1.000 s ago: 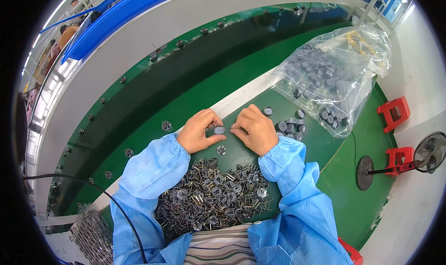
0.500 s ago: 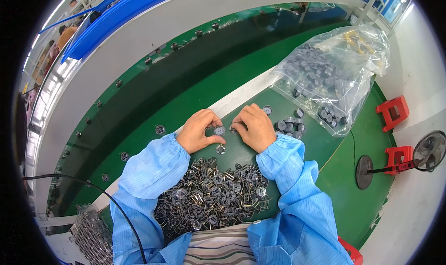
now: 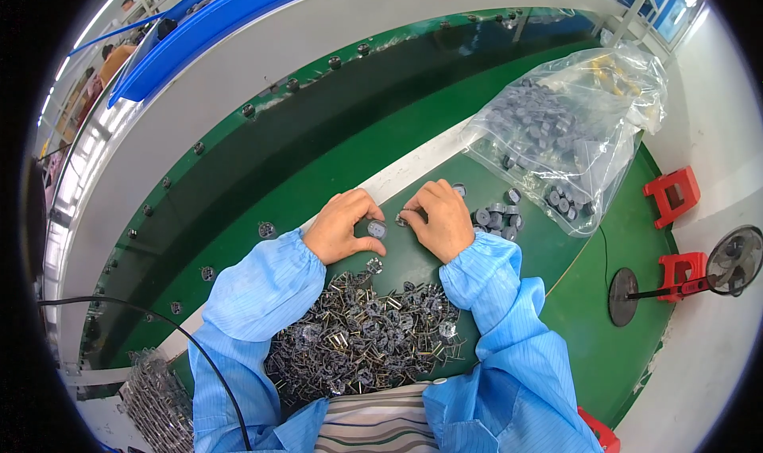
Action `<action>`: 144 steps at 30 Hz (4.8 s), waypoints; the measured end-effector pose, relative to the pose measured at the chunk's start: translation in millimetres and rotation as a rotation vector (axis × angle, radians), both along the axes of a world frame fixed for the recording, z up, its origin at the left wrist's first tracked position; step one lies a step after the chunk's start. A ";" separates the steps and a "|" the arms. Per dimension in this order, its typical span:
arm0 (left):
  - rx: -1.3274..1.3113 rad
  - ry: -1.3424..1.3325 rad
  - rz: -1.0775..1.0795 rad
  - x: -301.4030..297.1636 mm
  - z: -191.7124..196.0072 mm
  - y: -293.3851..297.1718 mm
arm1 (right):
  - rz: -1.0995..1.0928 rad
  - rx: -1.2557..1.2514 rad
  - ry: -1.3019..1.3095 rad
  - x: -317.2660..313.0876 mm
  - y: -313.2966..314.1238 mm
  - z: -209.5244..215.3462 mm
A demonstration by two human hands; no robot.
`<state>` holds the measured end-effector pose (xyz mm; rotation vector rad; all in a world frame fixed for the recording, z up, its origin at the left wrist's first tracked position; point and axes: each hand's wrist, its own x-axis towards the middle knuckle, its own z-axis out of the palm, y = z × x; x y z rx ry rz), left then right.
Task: The person assembles small plastic housings and metal springs by hand at a factory workstation, taking components from plastic trays and fitting them together.
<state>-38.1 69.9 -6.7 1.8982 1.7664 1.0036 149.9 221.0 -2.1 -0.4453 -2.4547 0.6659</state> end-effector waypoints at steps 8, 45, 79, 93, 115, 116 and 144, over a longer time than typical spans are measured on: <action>-0.048 -0.036 0.024 -4.1 -5.5 -0.7 | 0.116 -0.285 0.087 -7.5 -19.5 2.7; 0.229 0.172 0.466 -12.5 5.0 -1.2 | 0.120 0.015 0.123 -7.4 -23.9 16.7; 0.039 -0.001 0.186 8.1 -8.0 -1.9 | 0.081 0.009 0.106 -14.4 -28.0 2.9; 0.116 -0.007 0.204 12.1 -10.6 -0.7 | 0.000 0.489 0.078 -22.4 -37.0 12.9; 0.203 -0.105 0.338 0.2 -6.3 0.0 | -0.254 0.412 -0.172 77.3 -19.1 66.2; 0.204 -0.107 0.336 -6.7 -3.3 0.8 | -0.256 0.413 -0.173 93.7 -23.8 70.0; 0.150 0.228 -0.037 16.2 -3.6 -5.3 | 0.431 -0.474 -0.772 151.6 -59.8 87.0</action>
